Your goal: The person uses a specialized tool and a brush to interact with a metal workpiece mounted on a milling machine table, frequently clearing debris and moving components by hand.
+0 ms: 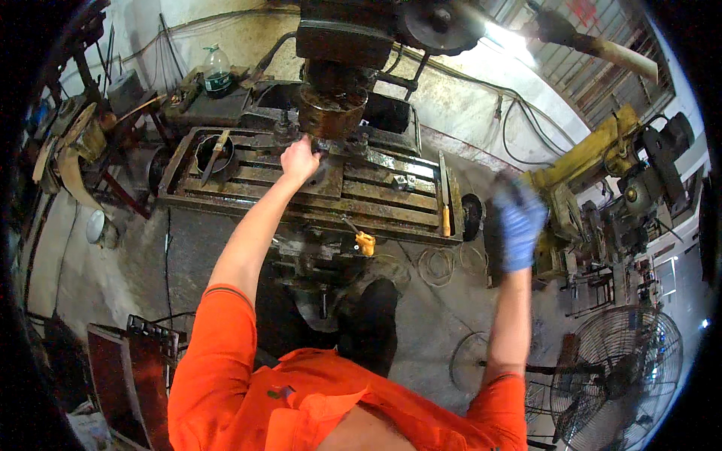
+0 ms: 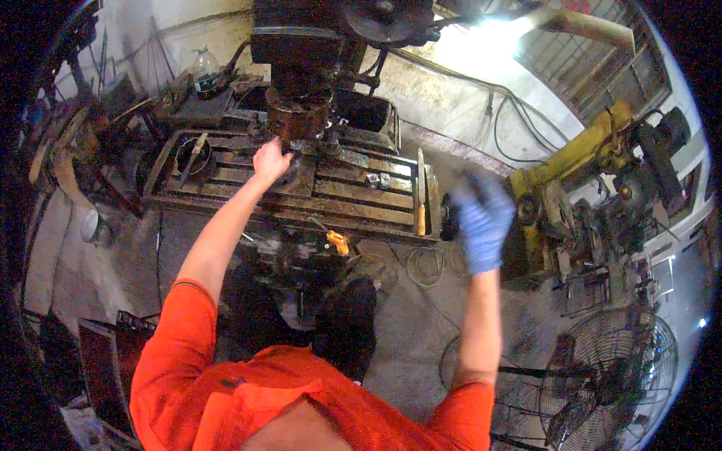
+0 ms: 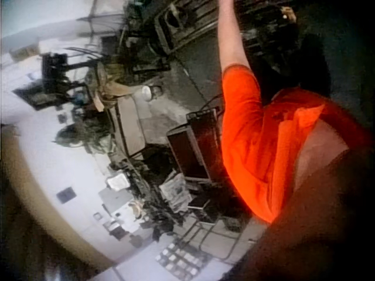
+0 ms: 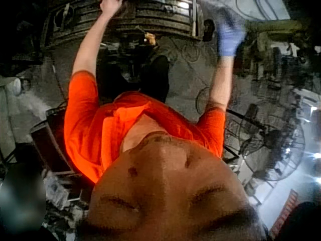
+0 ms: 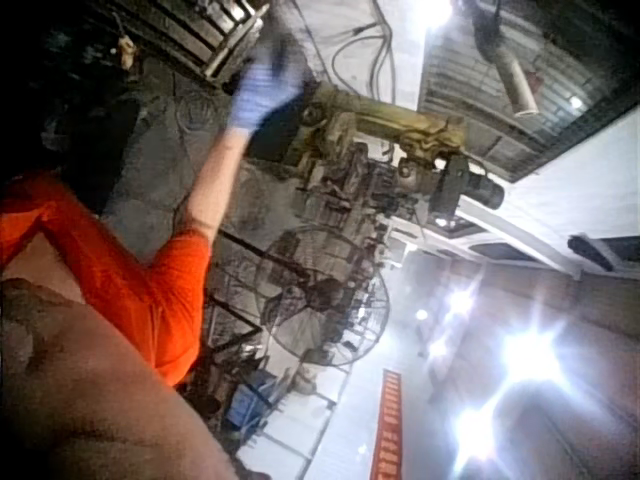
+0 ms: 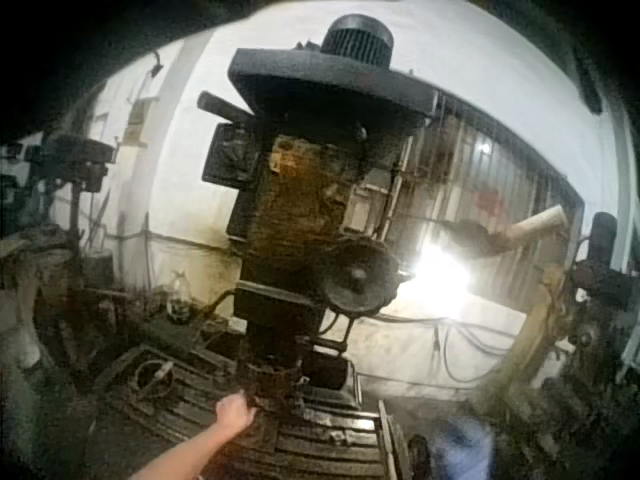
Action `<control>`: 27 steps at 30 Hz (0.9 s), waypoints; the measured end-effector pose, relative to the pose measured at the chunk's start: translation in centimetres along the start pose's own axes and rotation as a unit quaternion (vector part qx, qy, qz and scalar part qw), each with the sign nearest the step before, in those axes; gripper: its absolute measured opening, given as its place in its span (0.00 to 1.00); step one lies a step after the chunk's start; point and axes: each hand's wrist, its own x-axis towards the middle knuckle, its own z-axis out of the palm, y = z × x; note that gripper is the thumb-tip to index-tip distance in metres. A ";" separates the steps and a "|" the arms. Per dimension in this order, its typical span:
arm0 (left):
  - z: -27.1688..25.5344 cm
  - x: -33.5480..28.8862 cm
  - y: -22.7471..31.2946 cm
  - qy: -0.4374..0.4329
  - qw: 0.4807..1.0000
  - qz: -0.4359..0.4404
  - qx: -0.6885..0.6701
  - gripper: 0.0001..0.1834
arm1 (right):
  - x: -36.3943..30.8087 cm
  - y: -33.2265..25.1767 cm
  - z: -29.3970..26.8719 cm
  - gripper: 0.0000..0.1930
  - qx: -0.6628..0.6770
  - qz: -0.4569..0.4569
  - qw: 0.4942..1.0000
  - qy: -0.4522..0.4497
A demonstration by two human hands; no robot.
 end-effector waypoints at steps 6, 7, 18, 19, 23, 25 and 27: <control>-1.0 1.0 0.2 -0.057 0.995 0.042 -0.067 0.20 | 16.0 -12.4 -8.9 0.19 0.501 -0.269 0.800 -0.191; -0.9 1.2 0.3 -0.069 0.995 0.045 -0.062 0.20 | 15.7 -13.0 -8.4 0.20 0.424 -0.302 0.848 -0.100; -0.3 1.5 -0.2 -0.066 0.997 0.015 -0.034 0.21 | 1.8 -3.5 -1.6 0.22 0.351 -0.297 0.886 0.055; -0.2 1.5 -0.6 -0.063 0.997 0.013 -0.035 0.21 | 2.1 -4.3 -1.0 0.21 0.309 -0.280 0.904 0.100; -0.4 1.5 -1.2 -0.077 0.996 -0.005 -0.041 0.21 | 2.6 -6.7 -0.5 0.18 0.310 -0.218 0.918 0.115; -0.6 1.6 -1.1 -0.090 0.995 0.000 -0.034 0.22 | 2.0 -5.9 0.2 0.18 0.363 -0.206 0.902 0.110; -0.7 1.6 -1.5 -0.089 0.995 0.008 -0.053 0.22 | 1.5 -5.5 0.5 0.19 0.318 -0.203 0.915 0.140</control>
